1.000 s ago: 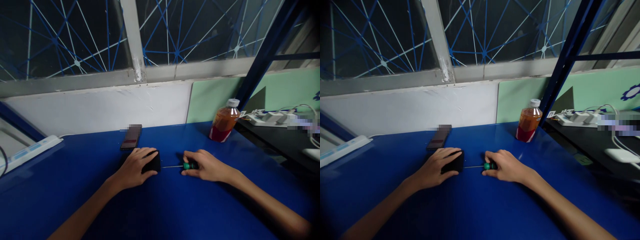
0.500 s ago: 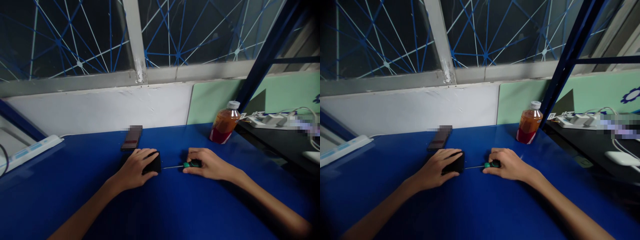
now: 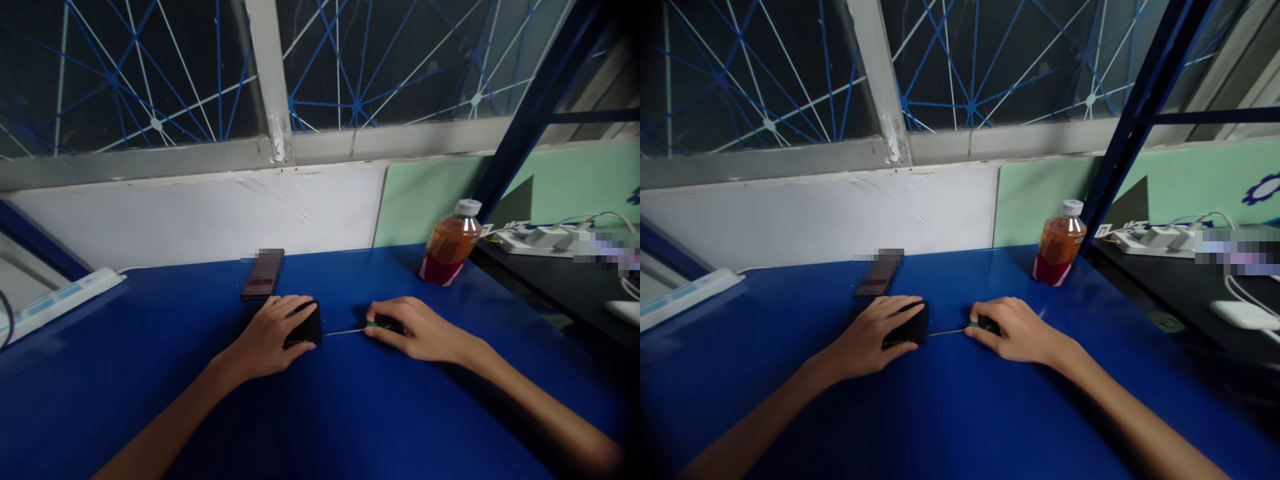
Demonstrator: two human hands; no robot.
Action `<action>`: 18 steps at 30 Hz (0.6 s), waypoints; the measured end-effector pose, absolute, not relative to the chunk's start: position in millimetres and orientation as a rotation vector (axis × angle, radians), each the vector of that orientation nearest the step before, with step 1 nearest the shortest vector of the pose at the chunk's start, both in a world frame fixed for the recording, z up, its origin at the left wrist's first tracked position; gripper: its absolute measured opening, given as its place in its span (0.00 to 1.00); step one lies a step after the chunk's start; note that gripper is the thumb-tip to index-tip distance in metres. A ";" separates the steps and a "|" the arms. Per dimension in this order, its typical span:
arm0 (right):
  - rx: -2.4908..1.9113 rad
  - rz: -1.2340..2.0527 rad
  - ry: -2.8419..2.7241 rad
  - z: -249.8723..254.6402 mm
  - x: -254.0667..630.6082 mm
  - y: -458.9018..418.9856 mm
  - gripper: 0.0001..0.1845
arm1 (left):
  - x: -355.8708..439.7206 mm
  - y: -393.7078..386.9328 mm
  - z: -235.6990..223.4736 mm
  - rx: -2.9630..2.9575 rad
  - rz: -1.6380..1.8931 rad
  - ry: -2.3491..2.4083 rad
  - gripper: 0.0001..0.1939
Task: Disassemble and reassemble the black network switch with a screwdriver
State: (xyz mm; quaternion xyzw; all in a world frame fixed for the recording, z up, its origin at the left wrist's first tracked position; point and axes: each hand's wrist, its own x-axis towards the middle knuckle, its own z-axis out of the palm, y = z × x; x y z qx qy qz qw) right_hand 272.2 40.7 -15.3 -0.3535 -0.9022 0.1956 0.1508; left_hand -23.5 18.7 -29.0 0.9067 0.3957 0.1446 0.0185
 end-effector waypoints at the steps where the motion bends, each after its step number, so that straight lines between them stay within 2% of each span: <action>1: -1.006 0.562 -2.597 -15.6 273.2 41.8 0.15 | -23.4 18.7 -29.0 2.815 0.440 1.232 0.31; 5: -1.031 0.521 -2.619 -20.4 275.6 45.1 0.17 | -23.2 18.5 -29.3 2.812 0.423 1.239 0.30; 11: -1.061 0.561 -2.599 -24.3 271.9 42.0 0.14 | -23.4 18.6 -30.1 2.823 0.442 1.229 0.31; 18: -0.975 0.578 -2.576 -15.1 271.8 41.1 0.17 | -22.9 18.6 -30.1 2.818 0.428 1.241 0.31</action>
